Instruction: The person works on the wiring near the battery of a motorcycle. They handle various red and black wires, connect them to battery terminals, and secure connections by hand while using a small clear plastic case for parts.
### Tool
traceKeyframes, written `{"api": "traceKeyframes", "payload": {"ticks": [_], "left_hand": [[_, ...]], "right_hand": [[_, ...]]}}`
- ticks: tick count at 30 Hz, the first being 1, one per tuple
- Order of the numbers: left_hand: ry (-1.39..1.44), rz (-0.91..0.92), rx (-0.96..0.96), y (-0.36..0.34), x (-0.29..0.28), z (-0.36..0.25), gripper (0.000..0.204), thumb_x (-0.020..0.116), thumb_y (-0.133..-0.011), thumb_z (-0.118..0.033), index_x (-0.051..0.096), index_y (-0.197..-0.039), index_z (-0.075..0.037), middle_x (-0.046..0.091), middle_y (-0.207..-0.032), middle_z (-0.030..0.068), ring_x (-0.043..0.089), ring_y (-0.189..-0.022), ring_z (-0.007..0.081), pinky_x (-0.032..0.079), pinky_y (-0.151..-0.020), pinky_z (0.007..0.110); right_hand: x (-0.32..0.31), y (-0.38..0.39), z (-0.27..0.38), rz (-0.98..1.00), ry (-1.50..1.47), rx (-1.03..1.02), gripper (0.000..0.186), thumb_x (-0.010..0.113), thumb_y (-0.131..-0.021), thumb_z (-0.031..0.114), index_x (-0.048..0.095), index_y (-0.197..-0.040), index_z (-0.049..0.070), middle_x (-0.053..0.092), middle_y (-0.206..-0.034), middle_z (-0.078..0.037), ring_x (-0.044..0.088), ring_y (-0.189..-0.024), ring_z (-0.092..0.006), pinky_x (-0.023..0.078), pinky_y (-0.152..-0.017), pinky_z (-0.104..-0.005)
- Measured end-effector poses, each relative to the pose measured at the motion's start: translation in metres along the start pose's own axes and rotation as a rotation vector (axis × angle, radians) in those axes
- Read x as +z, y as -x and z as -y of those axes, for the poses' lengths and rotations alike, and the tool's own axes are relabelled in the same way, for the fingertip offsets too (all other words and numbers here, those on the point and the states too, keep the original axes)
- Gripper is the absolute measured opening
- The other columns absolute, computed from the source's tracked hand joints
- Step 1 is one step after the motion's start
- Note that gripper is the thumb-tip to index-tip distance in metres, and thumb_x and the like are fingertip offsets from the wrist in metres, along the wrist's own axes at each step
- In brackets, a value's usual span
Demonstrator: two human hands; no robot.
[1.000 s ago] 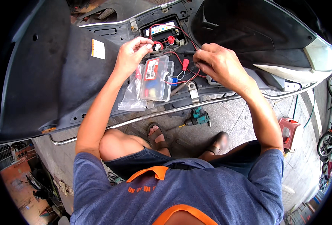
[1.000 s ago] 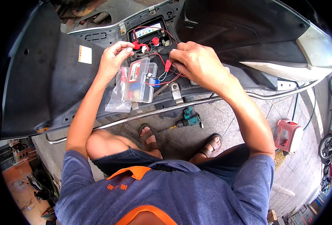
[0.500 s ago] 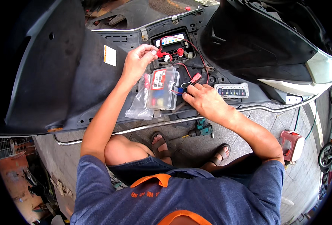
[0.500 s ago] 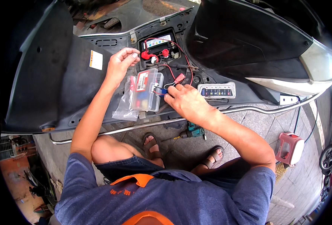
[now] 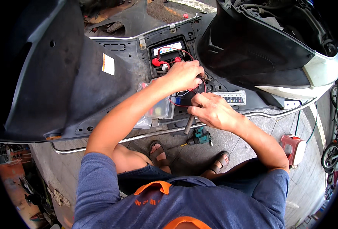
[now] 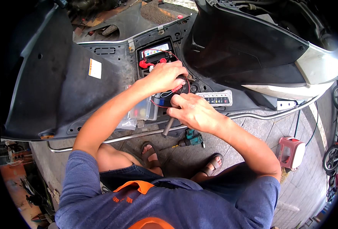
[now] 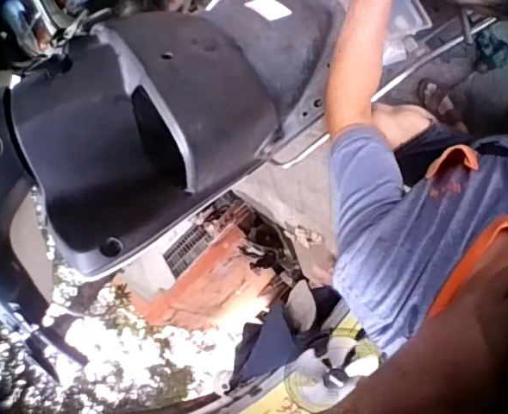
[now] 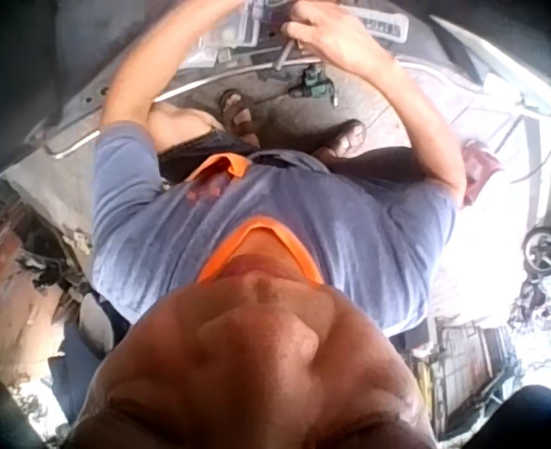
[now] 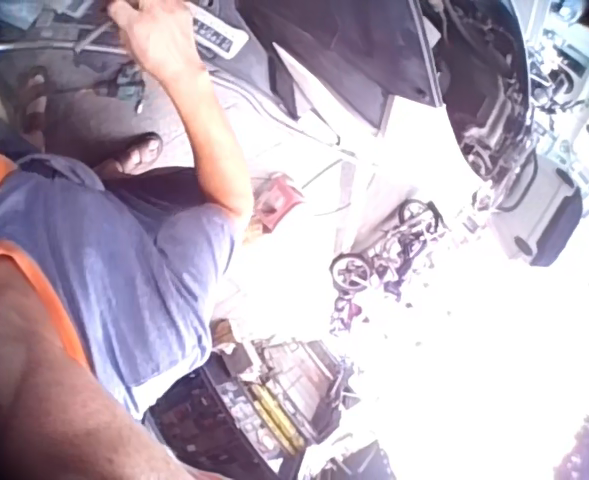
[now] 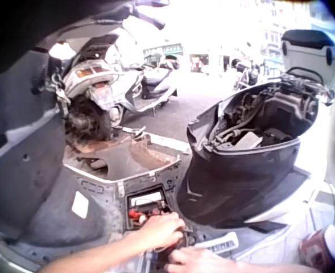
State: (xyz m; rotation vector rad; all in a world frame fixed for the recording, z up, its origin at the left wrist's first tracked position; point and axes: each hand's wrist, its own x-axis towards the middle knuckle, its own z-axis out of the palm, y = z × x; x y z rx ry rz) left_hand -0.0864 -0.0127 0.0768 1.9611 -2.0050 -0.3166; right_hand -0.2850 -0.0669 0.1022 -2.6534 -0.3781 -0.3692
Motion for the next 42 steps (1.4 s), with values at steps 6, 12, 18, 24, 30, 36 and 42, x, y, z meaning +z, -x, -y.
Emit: {"api": "traceKeyframes", "payload": {"ticks": [6,12,18,24,30,36,42], "left_hand": [[-0.051,-0.154,0.088,-0.012,0.018,-0.006,0.015,0.069,-0.077,-0.012,0.067,-0.091,-0.007,0.061,-0.088,0.0105,0.067,-0.080,0.0330,0.056,-0.067,0.045],[0.496,-0.174,-0.205,0.004,-0.034,-0.008,0.015,0.067,-0.087,-0.010,0.063,-0.097,0.000,0.067,-0.082,0.0105,0.065,-0.073,0.0139,0.051,-0.063,0.032],[1.156,-0.329,-0.271,0.042,-0.069,-0.001,0.028,0.061,-0.098,-0.014,0.061,-0.121,0.001,0.068,-0.102,0.0078,0.063,-0.082,0.0099,0.053,-0.074,0.026],[1.232,-0.363,-0.435,0.085,-0.072,-0.024,0.026,0.063,-0.097,-0.016,0.064,-0.117,0.000,0.065,-0.103,0.0050,0.062,-0.081,0.0102,0.053,-0.077,0.026],[1.131,-0.366,-0.337,0.091,-0.060,-0.034,0.020,0.068,-0.093,-0.011,0.067,-0.109,0.001,0.056,-0.100,0.0006,0.060,-0.078,0.0090,0.048,-0.069,0.022],[1.112,-0.299,-0.415,0.096,-0.060,-0.026,0.020,0.068,-0.093,-0.012,0.068,-0.110,-0.002,0.068,-0.108,0.0026,0.060,-0.084,0.0073,0.049,-0.071,0.021],[1.074,-0.298,-0.425,0.096,-0.058,-0.033,0.019,0.068,-0.092,-0.009,0.068,-0.109,-0.001,0.067,-0.104,0.0039,0.063,-0.090,0.0092,0.051,-0.070,0.022]], "right_hand": [[-0.036,0.002,-0.003,-0.176,-0.419,0.440,0.019,0.066,-0.083,0.003,0.058,-0.100,0.003,0.059,-0.077,-0.009,0.059,-0.068,-0.0211,0.049,-0.066,-0.0326],[-0.048,-0.003,-0.024,-0.608,-0.824,0.623,0.026,0.062,-0.091,0.007,0.058,-0.117,0.001,0.064,-0.104,-0.004,0.057,-0.093,-0.0096,0.047,-0.085,-0.0249],[-0.050,-0.020,-0.023,-0.437,-1.186,0.497,0.072,0.074,-0.087,0.031,0.043,-0.145,0.001,0.054,-0.137,-0.010,0.057,-0.104,-0.0120,0.046,-0.094,-0.0279],[-0.027,-0.042,-0.016,-0.452,-1.188,0.498,0.031,0.061,-0.096,0.007,0.054,-0.126,0.000,0.066,-0.107,-0.004,0.060,-0.095,-0.0070,0.048,-0.080,-0.0218],[-0.014,-0.046,0.000,-0.483,-0.802,0.426,0.026,0.059,-0.090,0.001,0.061,-0.116,-0.001,0.070,-0.093,-0.009,0.061,-0.075,-0.0084,0.051,-0.071,-0.0265],[-0.038,-0.045,0.009,-0.367,-0.663,0.430,0.022,0.065,-0.087,0.007,0.063,-0.107,-0.001,0.066,-0.085,-0.014,0.062,-0.069,-0.0216,0.050,-0.067,-0.0325],[-0.035,-0.046,0.009,-0.349,-0.693,0.442,0.020,0.063,-0.088,0.007,0.062,-0.106,-0.001,0.068,-0.088,-0.016,0.068,-0.076,-0.0264,0.052,-0.070,-0.0335]]}}
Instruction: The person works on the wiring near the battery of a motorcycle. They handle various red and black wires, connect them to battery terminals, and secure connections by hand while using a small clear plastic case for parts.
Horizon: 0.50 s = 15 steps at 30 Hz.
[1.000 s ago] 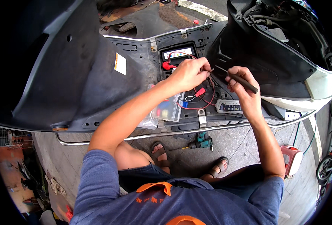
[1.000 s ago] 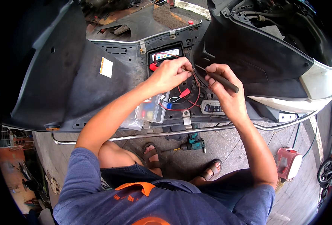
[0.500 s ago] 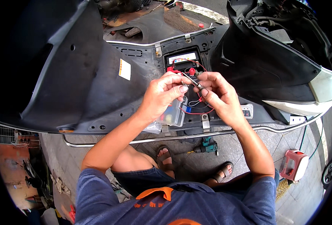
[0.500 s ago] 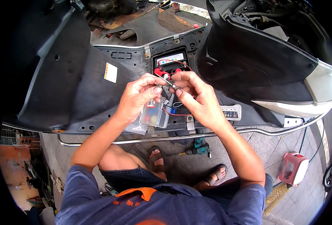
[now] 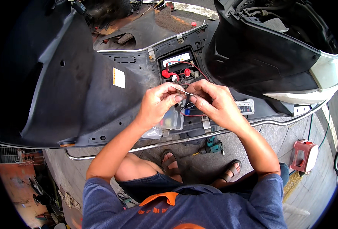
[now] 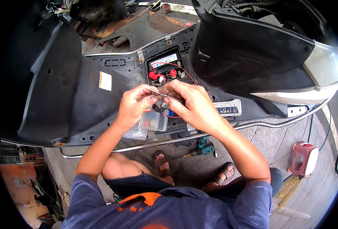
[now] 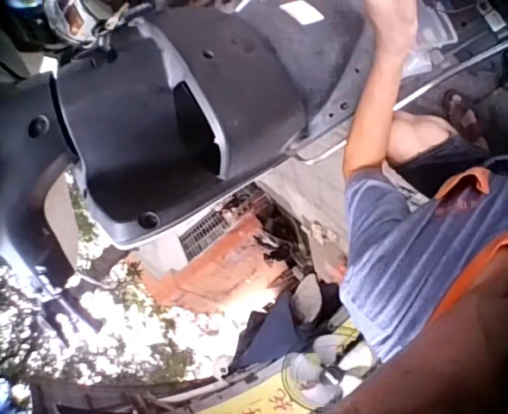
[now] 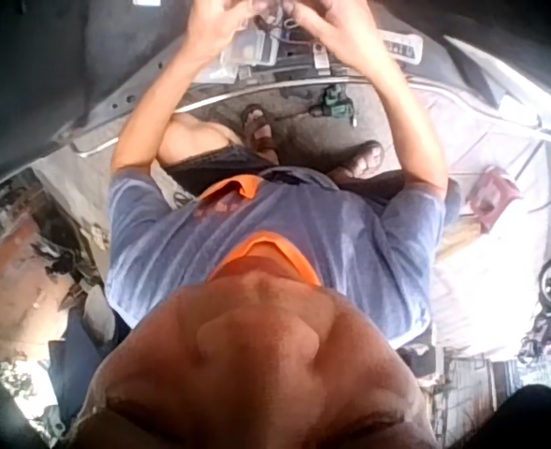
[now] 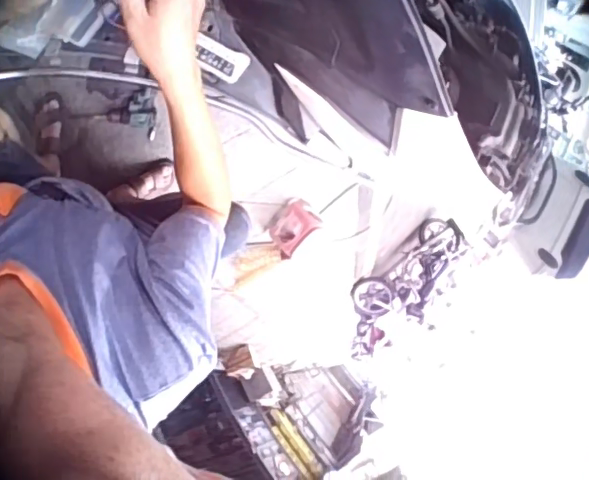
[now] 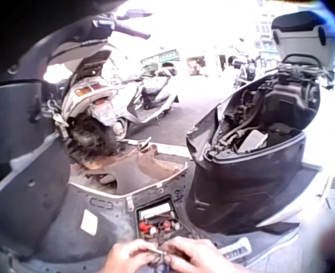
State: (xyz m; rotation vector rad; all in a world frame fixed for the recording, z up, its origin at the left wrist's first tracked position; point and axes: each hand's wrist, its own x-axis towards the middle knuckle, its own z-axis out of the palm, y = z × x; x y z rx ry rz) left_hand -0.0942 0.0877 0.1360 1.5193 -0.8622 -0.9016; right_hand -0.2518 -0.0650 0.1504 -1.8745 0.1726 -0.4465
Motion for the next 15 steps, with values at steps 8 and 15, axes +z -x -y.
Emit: {"api": "traceKeyframes", "payload": {"ticks": [8,15], "left_hand": [[0.108,0.132,0.107,-0.007,-0.009,0.012,0.015,0.069,-0.089,-0.002,0.067,-0.103,0.002,0.064,-0.099,0.0054,0.061,-0.092,0.0101,0.049,-0.075,0.021],[0.163,0.137,0.024,-0.009,-0.008,0.018,0.023,0.074,-0.086,-0.005,0.065,-0.108,-0.003,0.067,-0.094,0.0015,0.060,-0.082,0.0062,0.049,-0.067,0.020]], "right_hand": [[-0.001,0.001,0.008,0.020,-0.058,0.087,0.020,0.062,-0.089,0.007,0.062,-0.106,-0.002,0.068,-0.084,-0.015,0.066,-0.072,-0.0193,0.051,-0.071,-0.0325],[0.004,0.000,0.002,0.023,-0.065,0.116,0.019,0.062,-0.090,0.007,0.061,-0.106,-0.002,0.067,-0.079,-0.012,0.061,-0.068,-0.0141,0.050,-0.068,-0.0313]]}}
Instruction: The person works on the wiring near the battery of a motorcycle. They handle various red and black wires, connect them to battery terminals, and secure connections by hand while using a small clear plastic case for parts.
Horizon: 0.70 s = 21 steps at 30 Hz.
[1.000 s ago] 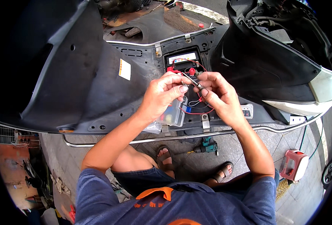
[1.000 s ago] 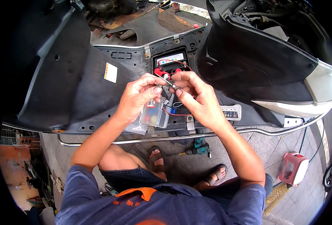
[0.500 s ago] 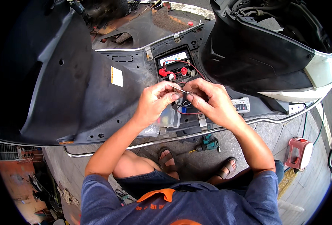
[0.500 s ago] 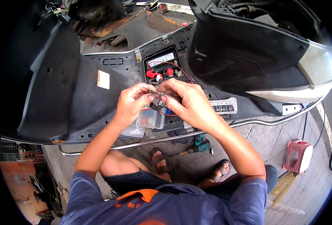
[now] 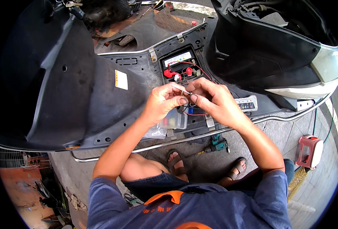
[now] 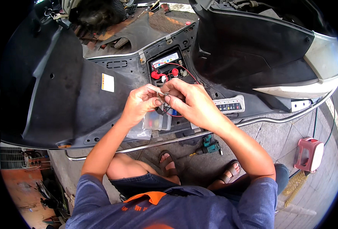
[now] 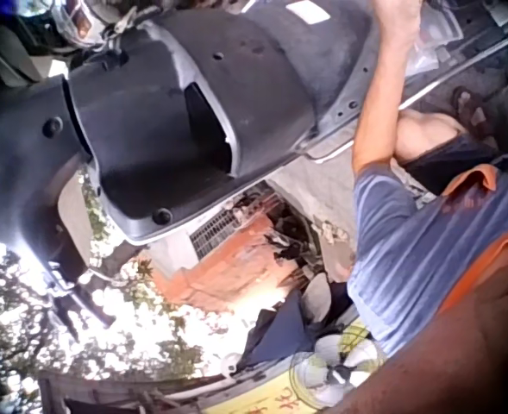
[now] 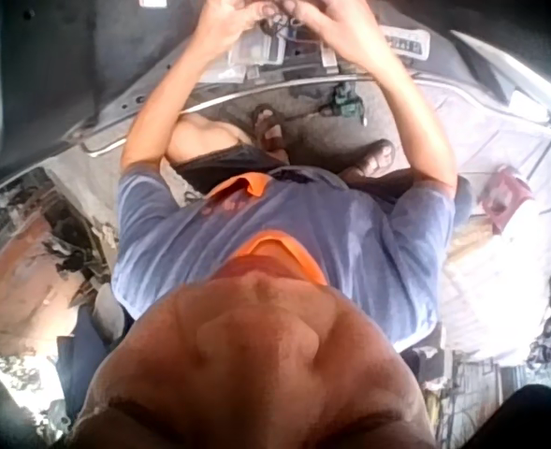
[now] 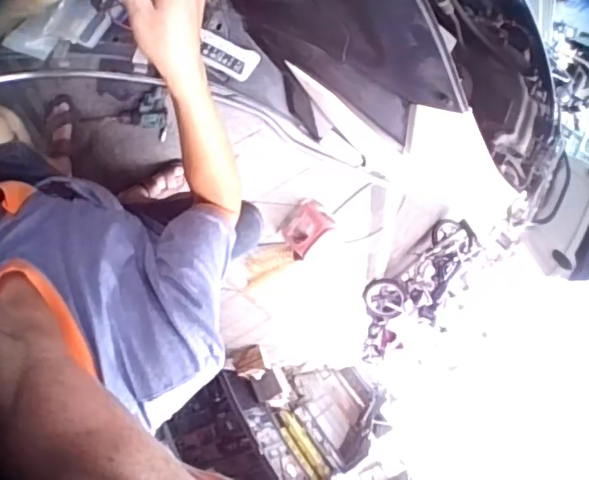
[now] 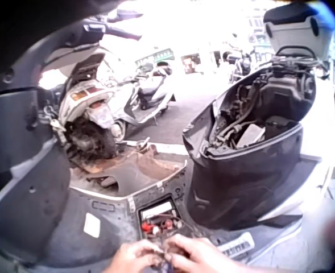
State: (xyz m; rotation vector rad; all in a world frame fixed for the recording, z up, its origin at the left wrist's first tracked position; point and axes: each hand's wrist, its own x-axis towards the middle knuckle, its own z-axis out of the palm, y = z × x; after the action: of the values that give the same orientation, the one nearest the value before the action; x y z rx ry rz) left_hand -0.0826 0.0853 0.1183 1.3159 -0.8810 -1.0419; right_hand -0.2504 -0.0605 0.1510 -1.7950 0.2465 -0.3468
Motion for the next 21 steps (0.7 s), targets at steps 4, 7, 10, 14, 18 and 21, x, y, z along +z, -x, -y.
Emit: {"api": "traceKeyframes", "payload": {"ticks": [4,7,10,14,18,21], "left_hand": [[-0.072,-0.011,-0.106,-0.004,-0.003,-0.001,0.024,0.073,-0.088,-0.006,0.066,-0.110,0.000,0.069,-0.096,0.0035,0.064,-0.086,0.0091,0.053,-0.076,0.025],[-0.135,0.011,-0.156,-0.005,-0.006,-0.001,0.026,0.071,-0.091,-0.010,0.065,-0.114,0.000,0.068,-0.096,0.0029,0.062,-0.082,0.0081,0.052,-0.072,0.025],[-0.058,0.024,-0.119,-0.005,0.001,0.000,0.026,0.069,-0.092,-0.010,0.066,-0.116,0.000,0.067,-0.095,0.0028,0.059,-0.079,0.0076,0.050,-0.070,0.024],[-0.086,0.057,-0.129,-0.004,-0.001,-0.005,0.023,0.066,-0.093,-0.008,0.066,-0.116,-0.002,0.067,-0.096,0.0034,0.058,-0.076,0.0082,0.049,-0.070,0.024],[-0.056,0.058,-0.104,-0.006,-0.005,0.003,0.022,0.065,-0.094,-0.009,0.065,-0.115,-0.002,0.068,-0.097,0.0040,0.058,-0.076,0.0083,0.049,-0.070,0.023],[-0.058,0.052,-0.120,-0.004,-0.005,0.004,0.020,0.065,-0.094,-0.007,0.065,-0.113,-0.001,0.070,-0.097,0.0044,0.058,-0.077,0.0079,0.050,-0.070,0.023]], "right_hand": [[0.002,0.000,-0.015,-0.028,-0.122,0.017,0.016,0.063,-0.091,0.008,0.060,-0.105,0.000,0.068,-0.078,-0.009,0.060,-0.069,-0.0107,0.049,-0.067,-0.0303],[0.002,-0.001,-0.016,-0.028,-0.101,-0.009,0.015,0.063,-0.091,0.008,0.059,-0.103,0.000,0.068,-0.080,-0.008,0.059,-0.071,-0.0088,0.049,-0.066,-0.0290],[0.004,-0.003,-0.027,-0.035,-0.097,-0.018,0.014,0.064,-0.091,0.009,0.059,-0.102,0.001,0.066,-0.080,-0.006,0.057,-0.072,-0.0063,0.047,-0.065,-0.0270],[0.004,-0.005,-0.037,-0.020,-0.167,-0.008,0.013,0.063,-0.091,0.008,0.060,-0.102,0.001,0.063,-0.080,0.000,0.051,-0.069,-0.0045,0.044,-0.062,-0.0249],[0.006,-0.006,-0.038,0.006,-0.291,0.094,0.014,0.062,-0.094,0.008,0.060,-0.105,0.001,0.065,-0.084,0.001,0.051,-0.071,-0.0031,0.044,-0.062,-0.0224],[0.005,-0.006,-0.039,0.044,-0.335,0.107,0.016,0.061,-0.095,0.010,0.059,-0.109,0.001,0.067,-0.090,-0.001,0.056,-0.076,-0.0032,0.047,-0.065,-0.0213]]}}
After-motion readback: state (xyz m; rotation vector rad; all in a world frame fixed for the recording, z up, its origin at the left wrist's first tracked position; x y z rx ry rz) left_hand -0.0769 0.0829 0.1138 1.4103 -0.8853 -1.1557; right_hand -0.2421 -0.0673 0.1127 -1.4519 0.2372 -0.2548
